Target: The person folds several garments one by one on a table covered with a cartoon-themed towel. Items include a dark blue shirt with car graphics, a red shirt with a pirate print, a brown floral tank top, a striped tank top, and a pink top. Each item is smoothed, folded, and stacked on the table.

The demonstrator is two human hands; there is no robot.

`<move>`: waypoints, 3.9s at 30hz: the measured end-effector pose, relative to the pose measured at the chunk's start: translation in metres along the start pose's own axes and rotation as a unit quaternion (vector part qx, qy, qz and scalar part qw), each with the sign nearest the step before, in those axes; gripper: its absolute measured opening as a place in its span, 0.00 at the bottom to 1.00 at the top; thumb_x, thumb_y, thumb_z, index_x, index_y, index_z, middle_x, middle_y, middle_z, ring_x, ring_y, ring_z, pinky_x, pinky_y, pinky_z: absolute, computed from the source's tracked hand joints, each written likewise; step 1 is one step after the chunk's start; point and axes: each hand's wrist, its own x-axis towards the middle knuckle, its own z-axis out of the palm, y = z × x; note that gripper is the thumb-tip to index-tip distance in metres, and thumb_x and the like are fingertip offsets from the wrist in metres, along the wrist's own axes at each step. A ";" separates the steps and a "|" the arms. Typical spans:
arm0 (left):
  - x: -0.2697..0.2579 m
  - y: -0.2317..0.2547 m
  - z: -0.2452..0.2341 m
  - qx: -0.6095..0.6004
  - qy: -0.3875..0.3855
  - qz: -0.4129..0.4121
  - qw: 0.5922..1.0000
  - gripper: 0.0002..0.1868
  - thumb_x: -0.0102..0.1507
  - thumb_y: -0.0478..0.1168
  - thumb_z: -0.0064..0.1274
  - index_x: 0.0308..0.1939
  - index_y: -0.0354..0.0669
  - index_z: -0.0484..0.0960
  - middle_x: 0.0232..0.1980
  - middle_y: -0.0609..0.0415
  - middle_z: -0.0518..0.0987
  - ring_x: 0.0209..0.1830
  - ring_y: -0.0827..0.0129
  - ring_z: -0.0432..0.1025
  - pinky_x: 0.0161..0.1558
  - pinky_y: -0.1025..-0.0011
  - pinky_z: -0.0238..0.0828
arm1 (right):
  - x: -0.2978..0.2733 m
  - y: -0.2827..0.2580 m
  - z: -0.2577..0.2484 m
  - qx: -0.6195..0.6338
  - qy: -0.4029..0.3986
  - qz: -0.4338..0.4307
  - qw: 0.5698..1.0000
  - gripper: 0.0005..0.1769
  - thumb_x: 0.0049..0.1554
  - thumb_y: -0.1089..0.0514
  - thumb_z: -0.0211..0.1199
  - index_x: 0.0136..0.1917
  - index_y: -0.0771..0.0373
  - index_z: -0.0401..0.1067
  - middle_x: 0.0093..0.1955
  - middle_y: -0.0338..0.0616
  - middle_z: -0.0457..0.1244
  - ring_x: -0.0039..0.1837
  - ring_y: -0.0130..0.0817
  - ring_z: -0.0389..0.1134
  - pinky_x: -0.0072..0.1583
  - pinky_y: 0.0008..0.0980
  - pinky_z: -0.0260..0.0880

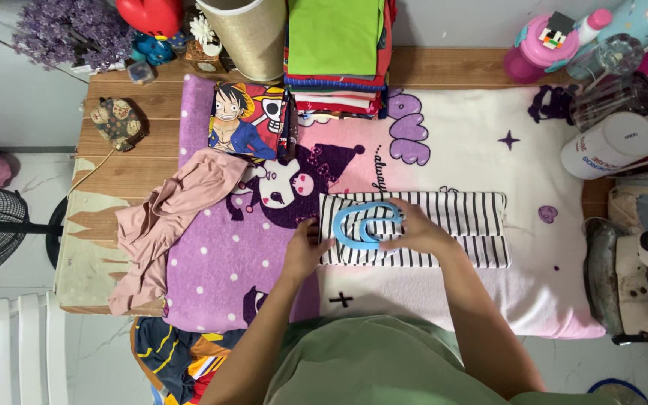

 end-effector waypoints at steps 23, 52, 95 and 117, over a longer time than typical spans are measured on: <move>0.005 0.054 0.056 -0.025 -0.030 0.051 0.998 0.31 0.53 0.40 0.65 0.56 0.30 0.72 0.45 0.41 0.83 0.42 0.57 0.80 0.47 0.64 0.77 | 0.007 -0.004 0.067 0.040 0.295 0.014 0.955 0.36 0.61 0.44 0.60 0.78 0.58 0.57 0.78 0.60 0.52 0.78 0.56 0.52 0.76 0.49 0.51; 0.043 0.015 0.027 -0.020 -0.096 -0.078 0.992 0.33 0.52 0.36 0.66 0.59 0.27 0.74 0.46 0.40 0.84 0.39 0.58 0.80 0.37 0.63 0.78 | -0.016 0.019 0.058 0.285 0.147 -0.004 0.947 0.52 0.65 0.42 0.50 0.90 0.62 0.27 0.66 0.67 0.55 0.63 0.59 0.59 0.67 0.43 0.68; 0.011 0.039 0.146 -0.222 -0.310 -0.147 0.913 0.35 0.63 0.61 0.54 0.68 0.47 0.69 0.62 0.52 0.75 0.57 0.66 0.71 0.56 0.62 0.70 | -0.086 0.010 -0.096 0.312 0.226 0.127 0.914 0.23 0.56 0.56 0.70 0.60 0.70 0.71 0.46 0.49 0.71 0.44 0.32 0.72 0.46 0.32 0.74; 0.183 0.101 -0.215 -0.477 -0.073 -0.019 0.876 0.26 0.65 0.48 0.57 0.61 0.33 0.77 0.53 0.45 0.84 0.48 0.65 0.81 0.51 0.66 0.81 | 0.198 -0.225 0.026 0.598 0.062 -0.034 0.798 0.26 0.61 0.50 0.63 0.67 0.65 0.68 0.60 0.40 0.67 0.61 0.29 0.66 0.64 0.32 0.68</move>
